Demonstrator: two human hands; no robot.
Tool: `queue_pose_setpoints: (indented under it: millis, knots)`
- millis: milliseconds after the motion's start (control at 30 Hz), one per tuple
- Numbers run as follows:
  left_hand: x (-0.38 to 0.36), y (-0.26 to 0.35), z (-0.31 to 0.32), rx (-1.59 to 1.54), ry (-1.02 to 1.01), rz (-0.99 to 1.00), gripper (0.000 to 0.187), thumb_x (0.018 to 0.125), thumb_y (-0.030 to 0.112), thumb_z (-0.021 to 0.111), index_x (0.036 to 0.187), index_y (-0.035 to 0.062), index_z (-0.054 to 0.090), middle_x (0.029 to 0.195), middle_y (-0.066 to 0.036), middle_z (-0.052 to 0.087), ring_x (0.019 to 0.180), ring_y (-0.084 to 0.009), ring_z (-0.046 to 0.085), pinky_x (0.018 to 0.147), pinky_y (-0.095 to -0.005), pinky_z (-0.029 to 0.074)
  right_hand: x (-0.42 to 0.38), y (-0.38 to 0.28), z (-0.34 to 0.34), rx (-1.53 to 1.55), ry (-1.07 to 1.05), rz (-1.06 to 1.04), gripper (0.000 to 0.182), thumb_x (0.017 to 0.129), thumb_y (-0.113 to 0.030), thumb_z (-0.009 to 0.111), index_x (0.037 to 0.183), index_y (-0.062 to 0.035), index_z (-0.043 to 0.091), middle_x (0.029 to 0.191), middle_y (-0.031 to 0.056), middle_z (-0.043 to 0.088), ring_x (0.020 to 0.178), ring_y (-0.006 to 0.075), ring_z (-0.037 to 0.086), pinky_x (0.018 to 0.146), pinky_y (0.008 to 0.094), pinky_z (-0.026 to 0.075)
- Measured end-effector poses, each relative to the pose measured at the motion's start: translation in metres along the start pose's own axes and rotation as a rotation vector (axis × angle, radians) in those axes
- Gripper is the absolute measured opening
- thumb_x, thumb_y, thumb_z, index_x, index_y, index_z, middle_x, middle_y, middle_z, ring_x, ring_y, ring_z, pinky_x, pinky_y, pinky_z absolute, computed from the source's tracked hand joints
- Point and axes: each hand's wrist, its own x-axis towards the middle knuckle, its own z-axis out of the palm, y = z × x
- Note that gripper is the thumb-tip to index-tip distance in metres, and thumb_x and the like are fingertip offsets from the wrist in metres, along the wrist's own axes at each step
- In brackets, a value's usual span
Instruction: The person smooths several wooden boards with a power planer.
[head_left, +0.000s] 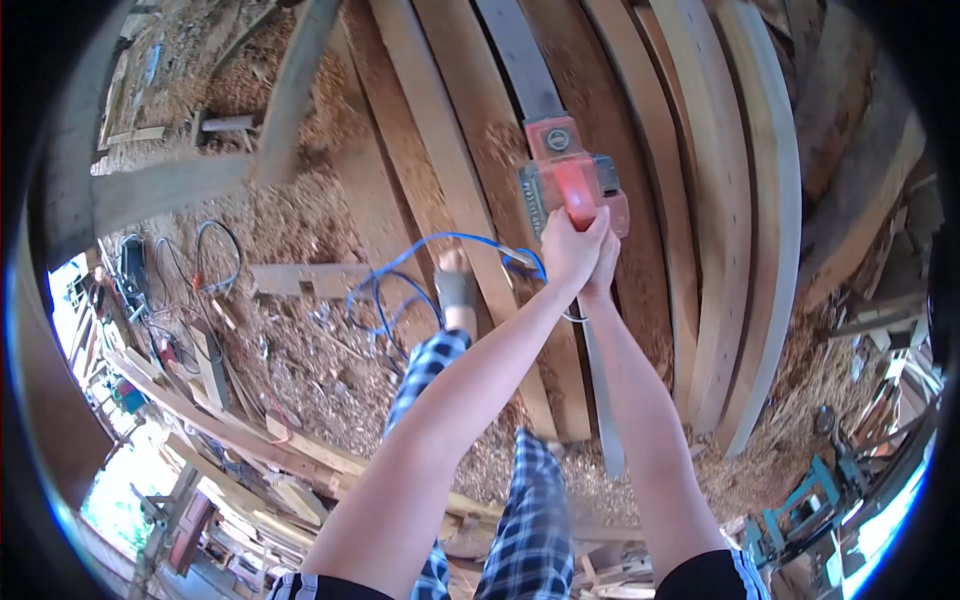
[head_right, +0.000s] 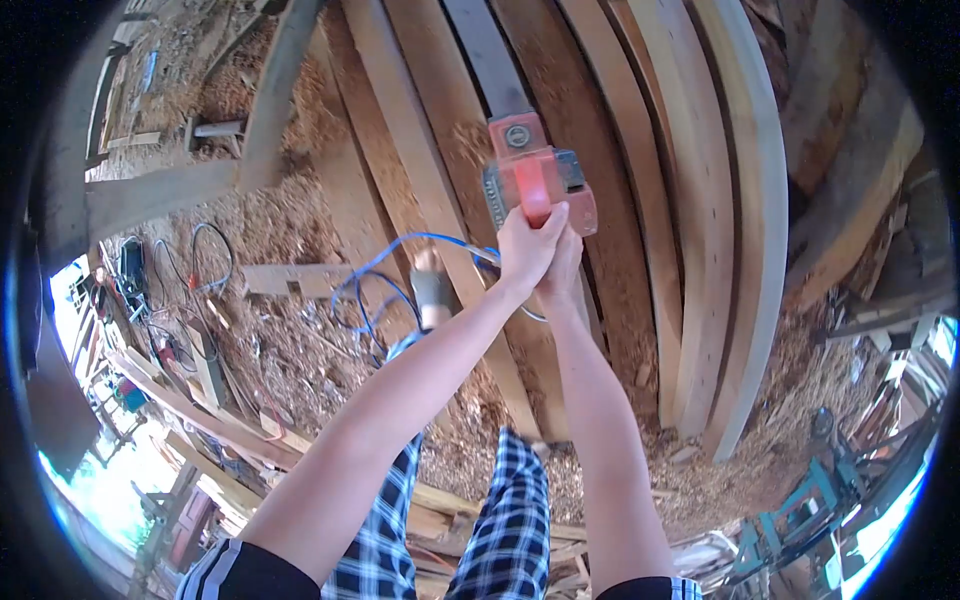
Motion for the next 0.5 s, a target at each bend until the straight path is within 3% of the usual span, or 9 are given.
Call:
queue_pose_setpoints:
  millis: [67, 133, 167, 267, 300, 500]
  knots:
    - [-0.054, -0.031, 0.012, -0.005, -0.012, -0.023, 0.039, 0.079, 0.034, 0.068, 0.088, -0.0024, 0.062, 0.080, -0.016, 0.066, 0.076, -0.0243, 0.066, 0.070, -0.0325, 0.050, -0.048, 0.021, -0.033, -0.110, 0.017, 0.041, 0.019, 0.078, -0.024, 0.062, 0.086, -0.0072, 0.062, 0.076, 0.0133, 0.065, 0.073, 0.0307, 0.065, 0.061, 0.0406, 0.050]
    - [-0.110, -0.061, 0.022, -0.019, 0.005, -0.052, 0.036, 0.080, 0.032, 0.068, 0.090, -0.0016, 0.062, 0.080, -0.013, 0.066, 0.074, -0.0185, 0.064, 0.070, -0.0308, 0.049, -0.103, 0.013, -0.088, -0.164, -0.163, -0.013, 0.021, 0.076, -0.025, 0.064, 0.087, -0.0073, 0.062, 0.078, 0.0137, 0.066, 0.075, 0.0314, 0.065, 0.063, 0.0410, 0.050]
    - [-0.137, -0.074, 0.027, 0.004, -0.016, -0.037, 0.036, 0.080, 0.032, 0.068, 0.090, -0.0016, 0.062, 0.080, -0.013, 0.066, 0.074, -0.0185, 0.064, 0.070, -0.0308, 0.049, -0.131, 0.013, -0.097, 0.097, -0.098, 0.211, 0.021, 0.076, -0.024, 0.064, 0.088, -0.0073, 0.062, 0.076, 0.0131, 0.066, 0.074, 0.0316, 0.064, 0.063, 0.0407, 0.050]
    - [-0.218, -0.118, 0.042, -0.020, -0.085, -0.121, 0.027, 0.083, 0.027, 0.067, 0.092, 0.0014, 0.064, 0.080, -0.006, 0.066, 0.075, -0.0105, 0.060, 0.070, -0.0278, 0.048, -0.200, 0.036, -0.149, 0.107, -0.140, 0.219, 0.024, 0.075, -0.020, 0.063, 0.096, -0.0097, 0.064, 0.078, 0.0154, 0.066, 0.073, 0.0308, 0.065, 0.063, 0.0387, 0.049]
    - [-0.246, -0.132, 0.047, -0.021, -0.104, -0.116, 0.027, 0.083, 0.026, 0.067, 0.092, 0.0010, 0.063, 0.080, -0.006, 0.065, 0.075, -0.0104, 0.059, 0.070, -0.0271, 0.047, -0.226, 0.055, -0.158, 0.065, -0.154, 0.211, 0.020, 0.080, -0.014, 0.058, 0.099, -0.0102, 0.064, 0.078, 0.0161, 0.064, 0.073, 0.0312, 0.065, 0.061, 0.0358, 0.050]
    - [-0.391, -0.220, 0.086, -0.133, -0.186, -0.205, 0.027, 0.084, 0.025, 0.067, 0.092, 0.0000, 0.063, 0.082, -0.005, 0.064, 0.077, -0.0115, 0.059, 0.070, -0.0261, 0.047, -0.360, 0.147, -0.225, 0.072, -0.170, 0.218, 0.019, 0.079, -0.020, 0.058, 0.097, -0.0158, 0.064, 0.085, 0.0114, 0.066, 0.075, 0.0314, 0.064, 0.063, 0.0393, 0.049]
